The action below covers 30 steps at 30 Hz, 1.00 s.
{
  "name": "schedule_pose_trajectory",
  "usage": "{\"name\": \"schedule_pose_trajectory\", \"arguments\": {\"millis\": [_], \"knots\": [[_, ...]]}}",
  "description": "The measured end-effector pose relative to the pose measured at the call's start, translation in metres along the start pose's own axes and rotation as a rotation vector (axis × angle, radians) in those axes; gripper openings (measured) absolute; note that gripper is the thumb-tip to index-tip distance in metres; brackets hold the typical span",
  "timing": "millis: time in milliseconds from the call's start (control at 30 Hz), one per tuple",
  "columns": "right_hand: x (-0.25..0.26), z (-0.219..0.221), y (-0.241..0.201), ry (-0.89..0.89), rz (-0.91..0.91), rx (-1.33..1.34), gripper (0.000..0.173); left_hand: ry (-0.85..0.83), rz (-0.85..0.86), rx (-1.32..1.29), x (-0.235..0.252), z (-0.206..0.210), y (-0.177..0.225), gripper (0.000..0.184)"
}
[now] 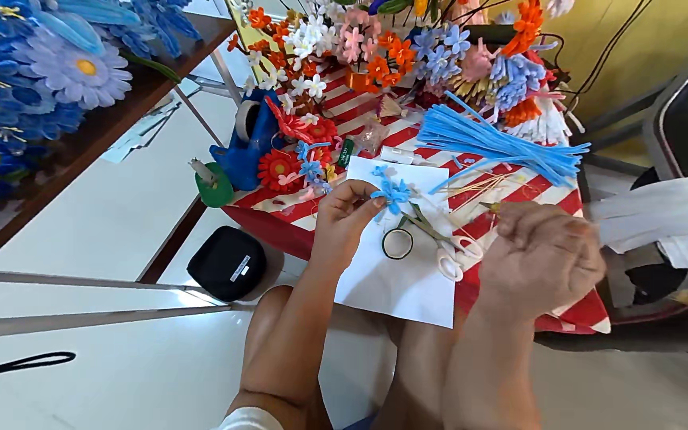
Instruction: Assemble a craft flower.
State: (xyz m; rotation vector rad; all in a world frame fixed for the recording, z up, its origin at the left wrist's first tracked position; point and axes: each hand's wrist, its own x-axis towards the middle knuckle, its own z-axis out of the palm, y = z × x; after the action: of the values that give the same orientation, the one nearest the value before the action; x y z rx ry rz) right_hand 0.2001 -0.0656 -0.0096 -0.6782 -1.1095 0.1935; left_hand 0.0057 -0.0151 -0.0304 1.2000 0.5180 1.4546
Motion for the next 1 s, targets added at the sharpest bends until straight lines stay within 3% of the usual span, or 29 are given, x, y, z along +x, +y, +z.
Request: {"name": "schedule_pose_trajectory", "arguments": {"millis": [100,133,167,267,433,600,1000], "knots": [[-0.009,0.007,0.000,-0.308,0.077,-0.232,0.011,-0.002,-0.071,-0.042,-0.001,0.002,0.001,0.015],[-0.011,0.012,0.001,-0.390,0.099,-0.248,0.026,-0.007,-0.078,-0.044,-0.001,0.002,0.001,0.015],[-0.014,0.017,0.002,-0.430,0.104,-0.243,0.030,-0.023,-0.069,-0.035,-0.002,0.003,0.001,0.015],[-0.017,0.024,0.001,-0.474,0.051,-0.285,0.018,-0.094,0.007,0.025,-0.002,0.003,0.000,0.013],[-0.018,0.022,0.002,-0.466,-0.069,-0.415,0.012,-0.129,0.099,0.210,-0.005,0.005,0.002,0.007],[-0.017,0.023,0.001,-0.452,-0.045,-0.464,0.013,-0.163,0.231,0.390,-0.004,0.007,0.002,0.002],[-0.012,0.015,0.004,-0.164,0.053,-0.106,0.032,-0.170,0.200,0.329,-0.004,0.009,0.000,0.003]]}}
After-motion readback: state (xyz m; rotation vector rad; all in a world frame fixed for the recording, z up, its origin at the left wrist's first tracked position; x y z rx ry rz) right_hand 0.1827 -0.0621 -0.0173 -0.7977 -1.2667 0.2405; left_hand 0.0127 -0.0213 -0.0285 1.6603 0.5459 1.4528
